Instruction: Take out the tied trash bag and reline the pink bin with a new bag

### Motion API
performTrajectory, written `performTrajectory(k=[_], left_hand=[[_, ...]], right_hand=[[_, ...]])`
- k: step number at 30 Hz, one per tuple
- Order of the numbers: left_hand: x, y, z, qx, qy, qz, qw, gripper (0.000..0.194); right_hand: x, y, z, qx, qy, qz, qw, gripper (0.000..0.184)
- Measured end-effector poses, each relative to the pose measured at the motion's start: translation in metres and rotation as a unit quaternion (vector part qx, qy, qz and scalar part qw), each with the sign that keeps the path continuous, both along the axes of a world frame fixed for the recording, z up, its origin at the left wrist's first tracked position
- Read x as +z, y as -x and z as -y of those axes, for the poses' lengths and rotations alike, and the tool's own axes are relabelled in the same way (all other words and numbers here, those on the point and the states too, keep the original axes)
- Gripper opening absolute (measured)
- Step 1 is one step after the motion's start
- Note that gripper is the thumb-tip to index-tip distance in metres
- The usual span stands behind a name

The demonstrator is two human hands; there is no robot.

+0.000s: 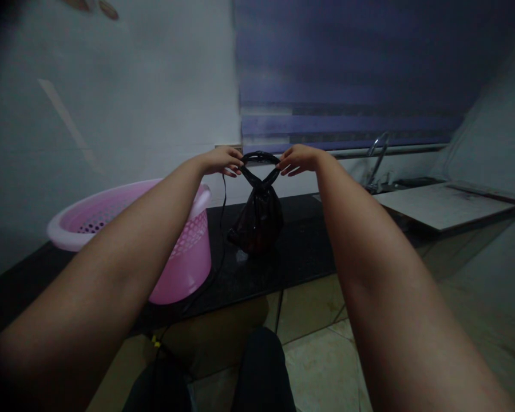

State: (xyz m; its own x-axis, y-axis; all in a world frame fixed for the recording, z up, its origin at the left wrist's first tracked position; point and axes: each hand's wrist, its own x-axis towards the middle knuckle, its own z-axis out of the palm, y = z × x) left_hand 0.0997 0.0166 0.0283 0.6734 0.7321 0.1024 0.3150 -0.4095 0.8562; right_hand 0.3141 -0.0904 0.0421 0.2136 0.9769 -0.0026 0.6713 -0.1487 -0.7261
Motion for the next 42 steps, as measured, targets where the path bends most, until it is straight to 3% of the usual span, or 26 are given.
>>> performTrajectory(k=[19, 28, 42], left_hand=[[-0.0024, 0.0013, -0.0063, -0.031, 0.016, -0.026, 0.999, 0.016], [-0.0019, -0.0002, -0.0007, -0.023, 0.013, -0.049, 0.998, 0.026], [-0.0024, -0.0006, -0.001, -0.024, 0.018, -0.071, 0.997, 0.026]], right_hand=[[-0.0027, 0.0002, -0.0057, 0.023, 0.022, 0.001, 0.999, 0.021], [-0.0065, -0.0018, -0.0073, 0.024, 0.024, -0.004, 0.999, 0.019], [-0.0078, -0.0035, -0.01, 0.028, 0.033, -0.005, 0.999, 0.015]])
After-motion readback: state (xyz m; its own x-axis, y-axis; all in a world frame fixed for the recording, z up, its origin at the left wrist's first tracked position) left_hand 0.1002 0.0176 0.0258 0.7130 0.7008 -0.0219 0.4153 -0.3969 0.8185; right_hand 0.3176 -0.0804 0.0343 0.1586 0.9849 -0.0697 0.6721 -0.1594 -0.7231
